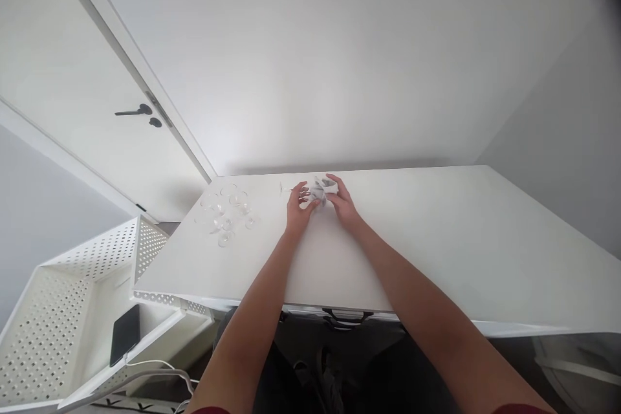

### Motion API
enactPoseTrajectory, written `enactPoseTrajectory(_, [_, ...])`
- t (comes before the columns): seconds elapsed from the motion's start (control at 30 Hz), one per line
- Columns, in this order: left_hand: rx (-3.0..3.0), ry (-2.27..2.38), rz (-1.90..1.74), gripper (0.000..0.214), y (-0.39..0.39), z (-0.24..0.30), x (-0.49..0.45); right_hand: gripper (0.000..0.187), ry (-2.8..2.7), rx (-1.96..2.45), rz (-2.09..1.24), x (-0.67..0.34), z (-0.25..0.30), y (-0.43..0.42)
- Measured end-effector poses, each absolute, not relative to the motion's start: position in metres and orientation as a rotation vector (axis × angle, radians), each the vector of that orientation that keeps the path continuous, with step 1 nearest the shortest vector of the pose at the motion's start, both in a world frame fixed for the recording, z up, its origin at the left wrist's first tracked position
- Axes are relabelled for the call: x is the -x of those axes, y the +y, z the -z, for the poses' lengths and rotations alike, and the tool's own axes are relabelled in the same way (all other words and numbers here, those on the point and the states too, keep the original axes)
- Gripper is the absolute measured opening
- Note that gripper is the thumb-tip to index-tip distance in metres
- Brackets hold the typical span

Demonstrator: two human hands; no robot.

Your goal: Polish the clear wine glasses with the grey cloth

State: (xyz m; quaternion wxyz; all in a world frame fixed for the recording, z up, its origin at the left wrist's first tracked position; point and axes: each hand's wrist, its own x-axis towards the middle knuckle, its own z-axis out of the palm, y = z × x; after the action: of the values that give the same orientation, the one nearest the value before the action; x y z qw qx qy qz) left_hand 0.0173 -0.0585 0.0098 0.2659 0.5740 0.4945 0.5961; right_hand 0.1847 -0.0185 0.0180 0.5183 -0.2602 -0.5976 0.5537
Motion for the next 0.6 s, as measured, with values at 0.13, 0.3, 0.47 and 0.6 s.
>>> enactPoseTrajectory(0.13, [-1.603, 1.237, -1.526, 0.061, -0.058, -0.012, -0.014, 0.088, -1.507, 0.488, -1.443, -0.188, -0.022, -0.024])
enactPoseTrajectory(0.3, [-1.620, 1.341, -1.400, 0.054, -0.059, -0.012, -0.014, 0.100, -1.819, 0.503, -1.261, -0.191, -0.020, -0.026])
enactPoseTrajectory(0.47, [-1.473, 1.361, -1.406, 0.044, -0.062, -0.014, -0.017, 0.093, -1.815, 0.564, -1.271, -0.183, -0.020, -0.032])
enactPoseTrajectory(0.6, [-1.594, 1.299, -1.411, 0.052, -0.063, -0.016, -0.020, 0.095, -1.400, 0.557, -1.475, -0.184, -0.021, -0.024])
